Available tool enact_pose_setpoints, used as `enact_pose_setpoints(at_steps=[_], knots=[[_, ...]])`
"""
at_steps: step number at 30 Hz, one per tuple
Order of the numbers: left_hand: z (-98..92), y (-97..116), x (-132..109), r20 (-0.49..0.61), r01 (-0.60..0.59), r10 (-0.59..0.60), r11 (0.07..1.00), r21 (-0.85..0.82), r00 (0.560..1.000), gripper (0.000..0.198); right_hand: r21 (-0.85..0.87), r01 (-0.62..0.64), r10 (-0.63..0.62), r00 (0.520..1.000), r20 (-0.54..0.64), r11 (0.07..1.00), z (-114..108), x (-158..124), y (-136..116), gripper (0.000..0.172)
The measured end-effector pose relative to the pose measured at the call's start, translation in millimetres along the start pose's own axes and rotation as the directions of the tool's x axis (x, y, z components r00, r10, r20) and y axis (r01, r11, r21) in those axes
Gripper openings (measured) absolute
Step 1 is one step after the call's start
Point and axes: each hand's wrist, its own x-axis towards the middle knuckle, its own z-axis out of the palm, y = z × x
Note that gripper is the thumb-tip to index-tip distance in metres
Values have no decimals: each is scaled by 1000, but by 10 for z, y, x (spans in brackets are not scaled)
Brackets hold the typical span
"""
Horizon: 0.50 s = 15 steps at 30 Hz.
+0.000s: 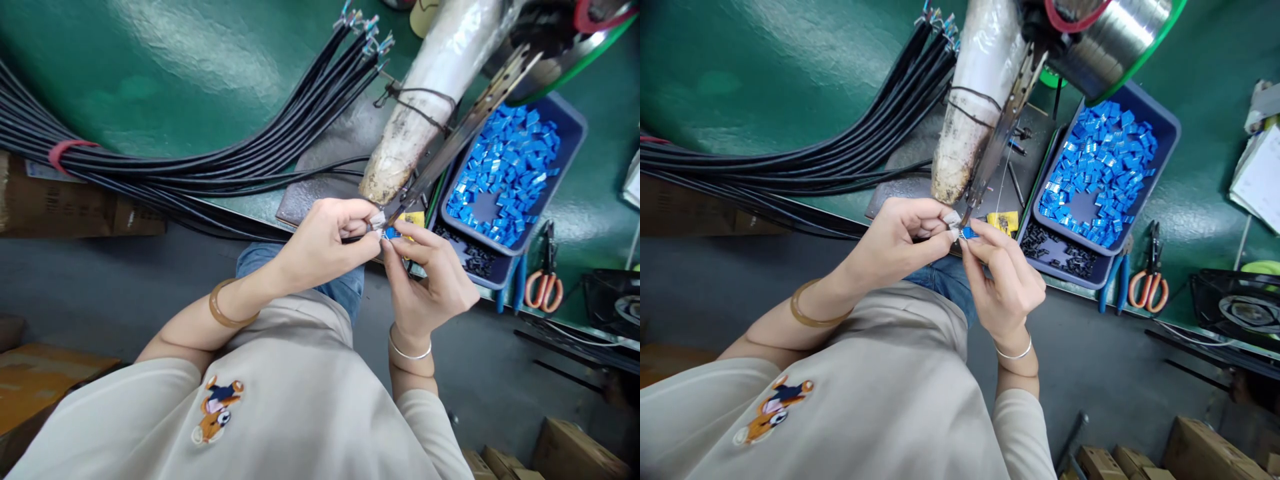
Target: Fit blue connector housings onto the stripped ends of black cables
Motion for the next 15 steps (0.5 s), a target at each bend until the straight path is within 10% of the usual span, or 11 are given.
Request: enact_pose_setpoints(at_steps=[15], knots=[[-69, -96, -81, 266, 151, -113, 980, -130, 957, 8, 61, -75, 69, 992, 102, 995, -232, -60, -67, 15]])
